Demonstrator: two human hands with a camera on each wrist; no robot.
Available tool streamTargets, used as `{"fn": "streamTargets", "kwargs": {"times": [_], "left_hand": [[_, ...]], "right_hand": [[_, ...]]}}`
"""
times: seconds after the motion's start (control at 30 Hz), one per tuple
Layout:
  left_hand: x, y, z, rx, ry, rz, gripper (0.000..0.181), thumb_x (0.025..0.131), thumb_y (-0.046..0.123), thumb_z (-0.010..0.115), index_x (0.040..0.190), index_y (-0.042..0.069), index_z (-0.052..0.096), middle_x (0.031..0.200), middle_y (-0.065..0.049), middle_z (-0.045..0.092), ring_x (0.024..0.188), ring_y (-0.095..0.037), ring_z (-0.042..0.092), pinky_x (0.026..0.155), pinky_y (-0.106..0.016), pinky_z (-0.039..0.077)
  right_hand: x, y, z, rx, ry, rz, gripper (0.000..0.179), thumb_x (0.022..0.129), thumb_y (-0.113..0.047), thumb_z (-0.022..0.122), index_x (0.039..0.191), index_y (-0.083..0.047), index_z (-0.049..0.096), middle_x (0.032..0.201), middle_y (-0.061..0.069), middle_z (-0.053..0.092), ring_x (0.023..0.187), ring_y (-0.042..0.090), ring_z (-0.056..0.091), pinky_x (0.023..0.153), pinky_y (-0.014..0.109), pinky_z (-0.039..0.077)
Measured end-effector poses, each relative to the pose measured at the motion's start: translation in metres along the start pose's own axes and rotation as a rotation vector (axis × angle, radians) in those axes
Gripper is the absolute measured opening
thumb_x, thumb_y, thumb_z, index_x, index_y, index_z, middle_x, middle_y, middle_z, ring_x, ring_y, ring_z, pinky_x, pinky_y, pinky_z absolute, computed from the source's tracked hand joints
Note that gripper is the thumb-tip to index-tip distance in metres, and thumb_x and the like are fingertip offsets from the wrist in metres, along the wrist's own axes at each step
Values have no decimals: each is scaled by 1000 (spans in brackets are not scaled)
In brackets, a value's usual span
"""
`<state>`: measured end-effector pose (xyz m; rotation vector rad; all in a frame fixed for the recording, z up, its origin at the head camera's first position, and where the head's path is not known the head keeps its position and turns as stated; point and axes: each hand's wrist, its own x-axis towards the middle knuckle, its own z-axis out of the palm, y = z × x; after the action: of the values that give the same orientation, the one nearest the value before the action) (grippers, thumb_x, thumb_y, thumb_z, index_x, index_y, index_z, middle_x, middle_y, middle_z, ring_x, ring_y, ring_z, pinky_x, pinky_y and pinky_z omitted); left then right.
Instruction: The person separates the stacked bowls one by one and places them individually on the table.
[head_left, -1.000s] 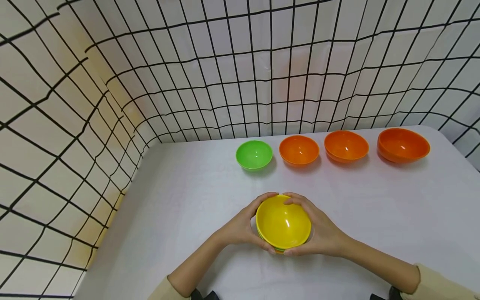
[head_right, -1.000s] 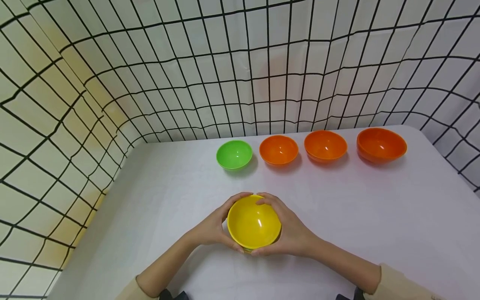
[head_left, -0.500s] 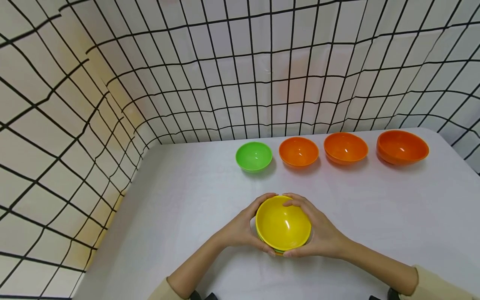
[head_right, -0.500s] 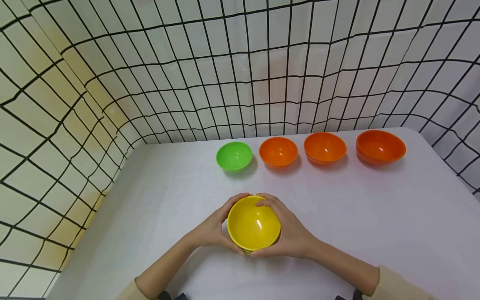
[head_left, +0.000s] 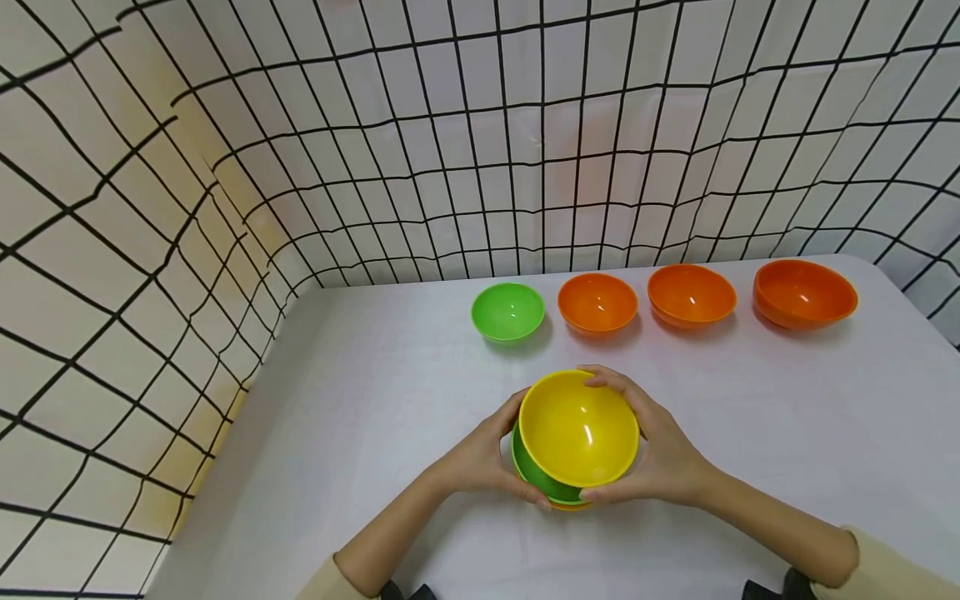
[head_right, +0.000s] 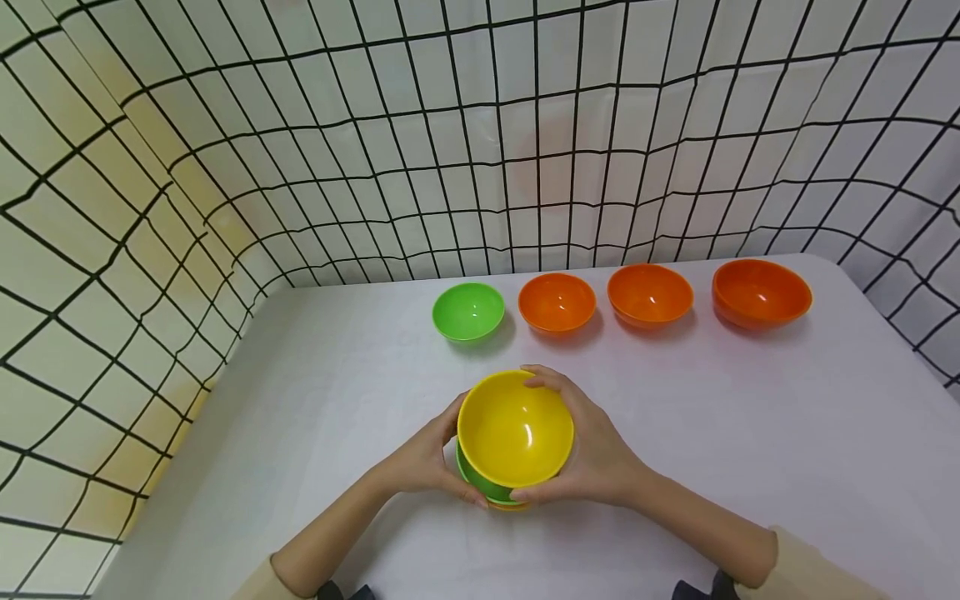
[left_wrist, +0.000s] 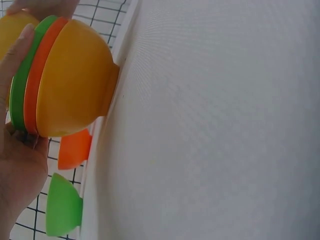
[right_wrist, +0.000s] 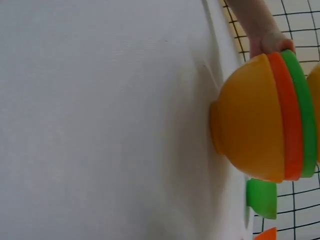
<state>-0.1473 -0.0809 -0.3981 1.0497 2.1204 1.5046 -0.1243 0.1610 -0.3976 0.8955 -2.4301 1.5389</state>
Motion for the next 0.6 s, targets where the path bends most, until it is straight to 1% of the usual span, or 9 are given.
{"fn": "streamTargets", "kwargs": {"times": [0.03,0.13,0.3,0.4,0.53,0.6], "left_hand": [[0,1,0,-3,-1,-7,110,56,4,88,143,17,23,142,1,37,129,-10,36,110,-31,29],[0,1,0,2,-3,-2,110,55,4,88,143,17,23,142,0,37,130,-10,35,110,-31,29],[0,-1,0,-4,-3,13,111,55,4,88,143,18,23,142,0,37,130,-11,35,109,-32,30],[1,-4,1,4,-2,28,112,55,4,88,144,18,22,143,1,36,130,-12,36,108,-31,31],[2,-18,2,37,1,25,114,54,8,89,144,21,20,143,3,35,130,-11,35,108,-31,32],[2,-25,3,35,1,13,115,54,11,90,144,23,19,143,6,34,130,-10,35,108,-30,31]], "right_hand": [[1,-1,-2,16,5,0,99,49,-25,93,130,-12,38,140,2,39,122,11,42,100,17,37],[2,-4,-8,36,20,-2,102,47,-20,93,132,-11,36,139,3,40,122,10,42,98,17,39],[3,-6,-15,5,48,-16,108,46,-16,93,136,-10,34,135,4,42,120,7,43,94,15,41],[3,-6,-18,29,54,-9,109,46,-12,93,137,-9,33,136,5,42,120,7,43,95,15,41],[3,-4,-24,75,71,-3,109,46,-4,91,138,-6,33,139,9,39,122,10,41,96,15,41],[2,-3,-29,87,92,3,109,46,1,90,138,-5,32,139,9,39,122,11,40,95,14,41]]}}
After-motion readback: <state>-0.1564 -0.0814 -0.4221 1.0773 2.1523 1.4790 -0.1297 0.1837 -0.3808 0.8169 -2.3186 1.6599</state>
